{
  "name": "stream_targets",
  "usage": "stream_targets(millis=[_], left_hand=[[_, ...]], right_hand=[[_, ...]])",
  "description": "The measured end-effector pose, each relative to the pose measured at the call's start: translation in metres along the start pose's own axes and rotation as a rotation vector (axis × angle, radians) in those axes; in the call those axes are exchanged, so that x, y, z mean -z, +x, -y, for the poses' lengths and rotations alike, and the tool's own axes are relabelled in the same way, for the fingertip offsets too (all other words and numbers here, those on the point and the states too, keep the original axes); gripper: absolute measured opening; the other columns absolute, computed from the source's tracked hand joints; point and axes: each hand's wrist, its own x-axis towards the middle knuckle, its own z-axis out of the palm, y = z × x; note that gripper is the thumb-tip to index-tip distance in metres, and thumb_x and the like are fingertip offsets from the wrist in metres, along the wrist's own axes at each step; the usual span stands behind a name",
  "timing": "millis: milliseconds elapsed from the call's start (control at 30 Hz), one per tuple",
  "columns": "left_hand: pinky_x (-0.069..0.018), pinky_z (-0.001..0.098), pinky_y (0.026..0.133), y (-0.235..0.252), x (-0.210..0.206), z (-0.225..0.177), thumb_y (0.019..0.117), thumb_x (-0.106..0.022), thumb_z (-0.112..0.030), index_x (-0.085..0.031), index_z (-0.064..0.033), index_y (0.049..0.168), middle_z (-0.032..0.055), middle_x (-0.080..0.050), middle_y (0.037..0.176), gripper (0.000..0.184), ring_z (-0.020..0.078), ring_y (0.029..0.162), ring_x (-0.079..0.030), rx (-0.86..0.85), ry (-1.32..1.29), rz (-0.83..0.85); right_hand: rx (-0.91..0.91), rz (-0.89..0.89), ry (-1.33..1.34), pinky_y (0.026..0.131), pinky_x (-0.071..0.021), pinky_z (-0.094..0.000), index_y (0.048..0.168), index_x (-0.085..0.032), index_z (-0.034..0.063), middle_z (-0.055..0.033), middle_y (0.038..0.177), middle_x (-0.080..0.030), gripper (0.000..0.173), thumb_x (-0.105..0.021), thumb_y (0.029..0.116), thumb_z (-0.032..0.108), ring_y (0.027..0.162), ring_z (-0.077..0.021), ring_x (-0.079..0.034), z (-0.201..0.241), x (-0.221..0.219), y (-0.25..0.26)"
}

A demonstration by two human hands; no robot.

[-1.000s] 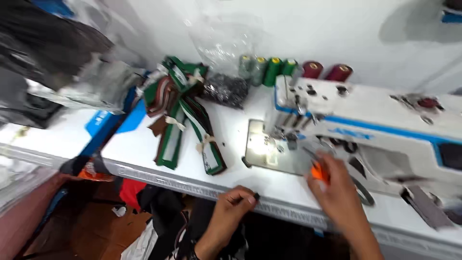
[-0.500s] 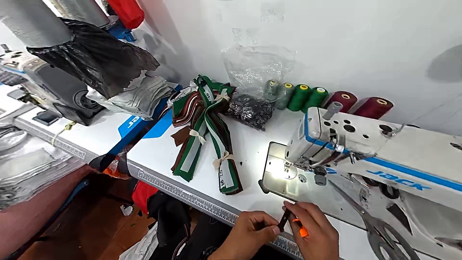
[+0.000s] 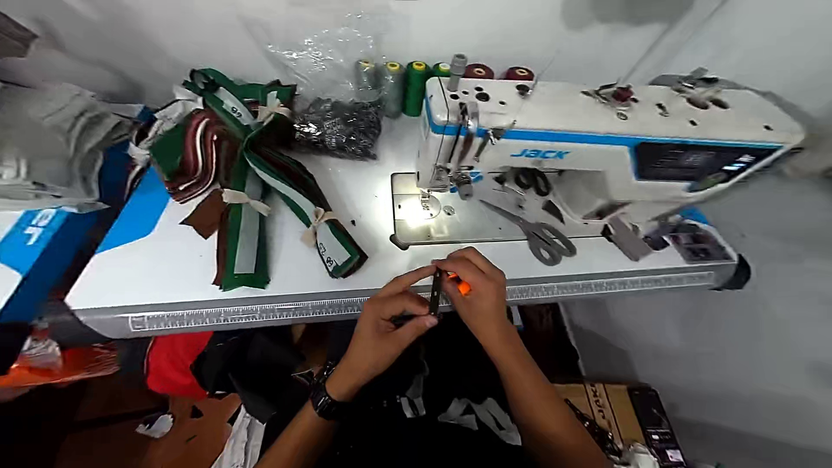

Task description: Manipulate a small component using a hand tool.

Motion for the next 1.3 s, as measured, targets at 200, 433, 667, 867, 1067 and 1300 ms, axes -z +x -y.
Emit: stream_targets(millis=[200, 433, 667, 867, 1067, 1300], left_hand=[[-0.0586, 0.0378, 0.099, -0.007, -0.005, -0.002, 0.0944, -0.073, -0.017, -0.073, -0.0081, 0.092, 0.0105, -0.063, 0.14, 0.009, 0.0241, 0.122, -0.065, -0.019, -0.104, -0.04], [-0.0541, 0.0455, 0.107, 0.021, -0.007, 0.018, 0.0936, -0.072, -0.016, -0.075, -0.0096, 0.093, 0.0118, -0.059, 0.143, 0.007, 0.0306, 0.133, -0.057, -0.063, 0.028, -0.1], [-0.05, 0.0453, 0.113, 0.044, -0.006, 0.036, 0.0903, -0.076, -0.016, -0.077, -0.0119, 0.09, 0.0116, -0.052, 0.15, 0.004, 0.0289, 0.141, -0.048, -0.1, 0.245, -0.065], [-0.0456, 0.0469, 0.116, 0.045, -0.008, 0.04, 0.0914, -0.076, -0.019, -0.078, -0.0131, 0.089, 0.0129, -0.055, 0.146, 0.007, 0.0296, 0.143, -0.045, -0.126, 0.312, -0.032], [-0.0455, 0.0464, 0.116, 0.045, -0.006, 0.041, 0.0921, -0.076, -0.019, -0.078, -0.013, 0.09, 0.0142, -0.054, 0.147, 0.007, 0.0295, 0.143, -0.045, -0.136, 0.325, 0.017], [-0.0459, 0.0453, 0.116, 0.046, -0.005, 0.041, 0.0926, -0.075, -0.018, -0.078, -0.0113, 0.091, 0.0159, -0.055, 0.146, 0.008, 0.0286, 0.143, -0.046, -0.114, 0.335, 0.059]], right_hand=[[-0.052, 0.059, -0.012, 0.072, -0.0594, -0.0277, 0.105, -0.077, 0.0089, -0.0048, 0.1, -0.069, 0.015, -0.075, 0.0914, 0.014, 0.084, -0.011, -0.067, 0.008, 0.012, -0.005], [-0.21, 0.081, -0.101, 0.092, -0.0569, -0.0407, 0.135, -0.065, 0.0137, -0.0084, 0.126, -0.064, 0.045, -0.075, 0.0938, 0.03, 0.115, -0.0216, -0.062, -0.04, 0.033, -0.014], [-0.128, 0.043, -0.21, 0.099, -0.0504, -0.0436, 0.132, -0.067, 0.016, -0.0097, 0.125, -0.062, 0.035, -0.067, 0.0985, 0.025, 0.12, -0.0261, -0.057, -0.067, 0.031, -0.002], [-0.098, 0.049, -0.191, 0.1, -0.0488, -0.0454, 0.127, -0.069, 0.0153, -0.0089, 0.121, -0.063, 0.03, -0.068, 0.0967, 0.02, 0.119, -0.027, -0.057, -0.065, 0.018, 0.004], [-0.031, 0.028, -0.112, 0.104, -0.048, -0.0422, 0.119, -0.069, 0.0132, -0.0046, 0.12, -0.066, 0.024, -0.071, 0.0954, 0.02, 0.12, -0.0228, -0.058, -0.05, 0.006, 0.009], [0.006, 0.057, -0.079, 0.107, -0.0472, -0.0425, 0.115, -0.07, 0.0128, -0.0042, 0.12, -0.065, 0.02, -0.071, 0.0963, 0.019, 0.12, -0.0221, -0.058, -0.044, -0.002, 0.013]])
